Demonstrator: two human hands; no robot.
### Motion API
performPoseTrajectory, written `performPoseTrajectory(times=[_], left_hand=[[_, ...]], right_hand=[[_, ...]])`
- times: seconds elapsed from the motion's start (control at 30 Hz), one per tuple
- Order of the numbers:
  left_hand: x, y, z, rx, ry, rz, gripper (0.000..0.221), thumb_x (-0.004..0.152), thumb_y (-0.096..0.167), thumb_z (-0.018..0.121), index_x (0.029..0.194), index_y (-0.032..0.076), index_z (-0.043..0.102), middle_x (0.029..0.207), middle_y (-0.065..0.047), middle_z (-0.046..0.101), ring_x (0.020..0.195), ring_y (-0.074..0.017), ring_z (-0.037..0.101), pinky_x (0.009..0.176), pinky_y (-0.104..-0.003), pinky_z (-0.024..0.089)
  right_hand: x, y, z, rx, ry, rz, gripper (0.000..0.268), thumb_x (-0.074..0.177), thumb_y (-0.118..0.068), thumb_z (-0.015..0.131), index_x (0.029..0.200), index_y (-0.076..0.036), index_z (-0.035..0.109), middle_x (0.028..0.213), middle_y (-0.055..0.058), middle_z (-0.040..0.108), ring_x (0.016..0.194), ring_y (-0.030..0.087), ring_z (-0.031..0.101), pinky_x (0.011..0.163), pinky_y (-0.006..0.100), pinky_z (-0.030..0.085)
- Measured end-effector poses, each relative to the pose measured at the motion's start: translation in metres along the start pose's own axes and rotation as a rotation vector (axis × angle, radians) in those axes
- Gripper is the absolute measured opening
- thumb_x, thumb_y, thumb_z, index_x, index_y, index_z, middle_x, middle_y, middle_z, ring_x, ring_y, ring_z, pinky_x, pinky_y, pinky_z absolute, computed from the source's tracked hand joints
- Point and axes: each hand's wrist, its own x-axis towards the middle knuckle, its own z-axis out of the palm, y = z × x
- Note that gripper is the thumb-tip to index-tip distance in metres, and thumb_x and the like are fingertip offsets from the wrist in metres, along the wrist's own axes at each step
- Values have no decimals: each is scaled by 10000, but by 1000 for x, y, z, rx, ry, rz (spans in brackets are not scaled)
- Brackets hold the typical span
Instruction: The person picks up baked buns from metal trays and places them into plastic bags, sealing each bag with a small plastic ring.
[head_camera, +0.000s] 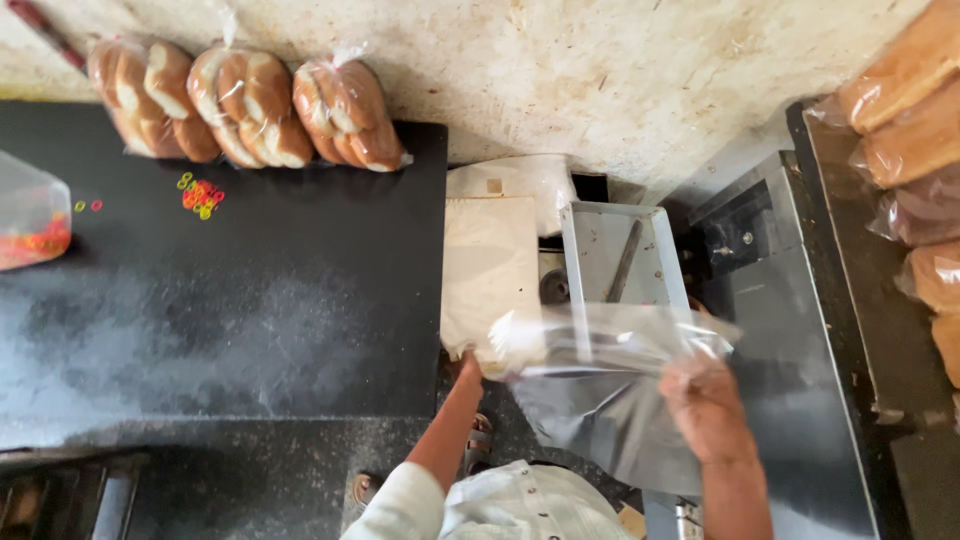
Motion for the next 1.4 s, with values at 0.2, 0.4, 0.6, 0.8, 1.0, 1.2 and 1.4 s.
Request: performPoseTrajectory(times=[0.2, 0.4, 0.6, 0.8, 1.0, 1.2, 1.4], left_hand=[[-145, -1, -70, -45, -476, 394, 645, 926, 559, 544, 1308, 48, 638, 1137, -92, 675, 1056, -182, 647, 924, -346, 496], [-273, 98, -199, 421, -667, 918, 372, 1007, 346, 667, 1036, -24, 687, 745, -47, 586, 684, -121, 499, 607, -336, 447], [-268, 105, -352, 437, -65, 808, 195, 923, 179, 717, 988, -5, 702, 654, -77, 594, 570, -194, 522, 565, -333, 465], [-268, 98, -454, 445, 587, 1413, 674, 610, 32, 723, 1269, 70, 589, 1087, -163, 657, 921, -388, 648, 739, -433, 525], [-239, 89, -642, 394, 613, 989, 422, 819, -56, 669, 1193, 139, 648, 1161, -99, 662, 1007, -360, 704, 779, -452, 547], [-251, 79, -732, -187, 545, 1231, 404, 863, -155, 575, 1152, 92, 712, 1112, -139, 734, 990, -282, 742, 859, -345, 574], [-244, 54, -745, 52, 302, 1145, 637, 698, -193, 544, 1249, 87, 698, 1192, -175, 721, 1036, -322, 718, 885, -351, 554]], right_hand=[[42, 16, 72, -190, 259, 291, 643, 677, -37, 808, 1263, -168, 577, 801, -3, 577, 637, 114, 574, 532, 273, 471], [70, 68, 228, -316, -426, 553, 200, 877, -28, 790, 935, -51, 600, 741, -14, 631, 615, 50, 547, 493, 221, 377], [111, 83, 302, -878, -596, 206, 104, 876, 11, 735, 906, -59, 664, 552, -64, 369, 475, 35, 315, 432, 225, 306], [-2, 166, 476, -748, -1315, 414, 260, 834, 56, 636, 1051, -72, 701, 627, -62, 408, 572, 47, 411, 521, 256, 369], [-41, 216, 626, -1255, -900, -241, 292, 814, 16, 633, 1067, -103, 717, 820, 42, 684, 688, 155, 622, 648, 343, 504], [-134, 312, 692, -731, -1328, -12, 253, 859, -42, 691, 1103, -104, 722, 1160, 81, 760, 1152, 220, 724, 999, 389, 540], [-177, 492, 727, -840, -1333, 160, 252, 868, -57, 663, 1113, -83, 718, 1109, 95, 759, 1081, 230, 730, 951, 372, 549]])
